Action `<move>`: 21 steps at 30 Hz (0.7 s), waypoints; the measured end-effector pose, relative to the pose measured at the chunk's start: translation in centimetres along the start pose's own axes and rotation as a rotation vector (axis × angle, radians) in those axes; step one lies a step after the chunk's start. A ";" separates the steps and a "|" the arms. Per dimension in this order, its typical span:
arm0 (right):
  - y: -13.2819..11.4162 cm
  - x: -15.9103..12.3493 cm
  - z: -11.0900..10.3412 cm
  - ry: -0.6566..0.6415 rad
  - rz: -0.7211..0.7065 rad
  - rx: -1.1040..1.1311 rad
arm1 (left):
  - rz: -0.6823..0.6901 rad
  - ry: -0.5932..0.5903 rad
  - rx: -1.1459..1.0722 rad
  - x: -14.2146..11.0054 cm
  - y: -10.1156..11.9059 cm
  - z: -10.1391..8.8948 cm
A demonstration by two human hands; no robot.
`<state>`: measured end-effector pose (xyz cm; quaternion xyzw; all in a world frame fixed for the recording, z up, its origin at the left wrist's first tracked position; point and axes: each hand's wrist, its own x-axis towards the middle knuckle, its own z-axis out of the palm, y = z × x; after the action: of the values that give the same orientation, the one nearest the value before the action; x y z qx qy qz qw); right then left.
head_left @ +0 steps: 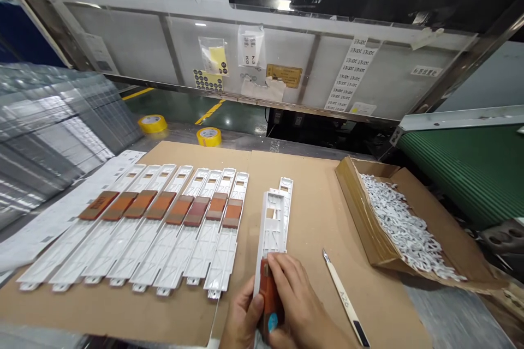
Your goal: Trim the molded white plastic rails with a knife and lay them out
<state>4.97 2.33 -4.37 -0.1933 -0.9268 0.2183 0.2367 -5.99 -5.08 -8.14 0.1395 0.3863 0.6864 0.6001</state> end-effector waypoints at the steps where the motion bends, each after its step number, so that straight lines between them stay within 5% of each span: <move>1: -0.1 -0.1 0.1 0.013 -0.002 -0.007 | 0.003 -0.009 0.022 -0.1 0.1 0.1; 8: -0.8 -0.5 0.1 -0.007 0.038 -0.033 | 0.046 0.023 0.105 -0.7 0.2 0.5; 12: -1.1 -1.0 -0.9 -0.095 0.143 0.145 | 0.030 0.035 0.155 -1.3 0.5 0.5; 14: -1.3 -0.9 -1.1 -0.011 0.307 0.334 | 0.000 0.012 0.176 -1.9 0.4 0.6; 18: -1.7 0.2 0.6 0.355 0.708 0.634 | 0.021 0.038 0.229 -3.3 -0.3 0.6; 21: -2.3 1.3 2.3 0.415 0.819 0.735 | -0.018 0.110 0.329 -3.8 -0.9 -0.3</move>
<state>2.18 0.29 -4.57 -0.4796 -0.5743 0.5568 0.3608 -4.64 -8.75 -7.93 0.1946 0.5270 0.6150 0.5534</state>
